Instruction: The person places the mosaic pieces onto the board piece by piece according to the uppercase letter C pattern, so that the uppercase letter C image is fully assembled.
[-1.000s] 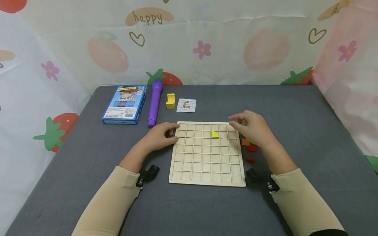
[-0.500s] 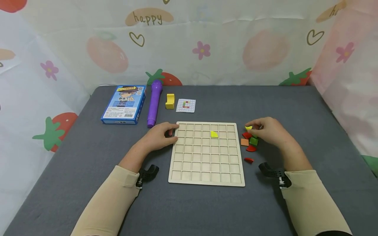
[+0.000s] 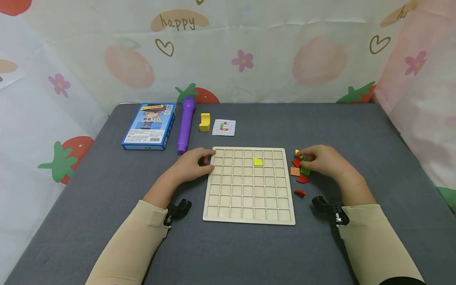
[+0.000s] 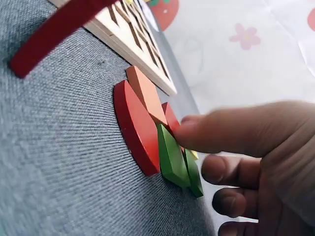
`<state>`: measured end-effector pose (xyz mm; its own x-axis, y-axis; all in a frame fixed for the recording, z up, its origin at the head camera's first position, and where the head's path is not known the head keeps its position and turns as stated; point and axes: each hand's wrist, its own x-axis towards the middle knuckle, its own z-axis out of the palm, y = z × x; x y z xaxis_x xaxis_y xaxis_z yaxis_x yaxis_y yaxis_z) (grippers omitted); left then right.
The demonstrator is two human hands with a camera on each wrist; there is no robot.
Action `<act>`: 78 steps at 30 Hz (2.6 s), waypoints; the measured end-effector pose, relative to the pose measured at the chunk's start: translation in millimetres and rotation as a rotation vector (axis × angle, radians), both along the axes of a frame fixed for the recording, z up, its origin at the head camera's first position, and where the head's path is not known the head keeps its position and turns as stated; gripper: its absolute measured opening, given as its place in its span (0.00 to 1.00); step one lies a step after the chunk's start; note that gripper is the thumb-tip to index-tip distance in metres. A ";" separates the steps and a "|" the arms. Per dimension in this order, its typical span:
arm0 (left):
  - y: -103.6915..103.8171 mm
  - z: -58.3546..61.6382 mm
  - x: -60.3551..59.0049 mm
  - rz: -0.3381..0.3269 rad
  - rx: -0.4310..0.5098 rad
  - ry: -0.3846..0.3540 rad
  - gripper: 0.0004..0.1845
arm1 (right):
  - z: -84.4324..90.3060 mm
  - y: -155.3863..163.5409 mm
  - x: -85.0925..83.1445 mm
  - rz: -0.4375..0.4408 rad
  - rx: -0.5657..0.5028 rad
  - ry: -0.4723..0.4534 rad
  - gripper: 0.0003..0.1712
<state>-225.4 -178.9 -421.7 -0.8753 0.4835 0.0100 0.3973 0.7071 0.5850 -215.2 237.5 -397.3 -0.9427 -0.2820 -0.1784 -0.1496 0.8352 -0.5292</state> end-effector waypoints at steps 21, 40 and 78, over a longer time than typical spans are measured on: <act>-3.9 1.6 -1.1 0.004 -0.014 0.004 0.28 | 24.3 -14.7 3.2 0.018 0.059 0.161 0.19; 0.3 -2.2 0.6 0.011 -0.010 0.002 0.28 | 71.2 -75.0 16.9 0.099 -0.286 0.235 0.17; -1.8 -3.0 -0.3 0.000 -0.013 0.013 0.28 | -12.8 -139.6 8.8 -0.088 -0.049 0.166 0.16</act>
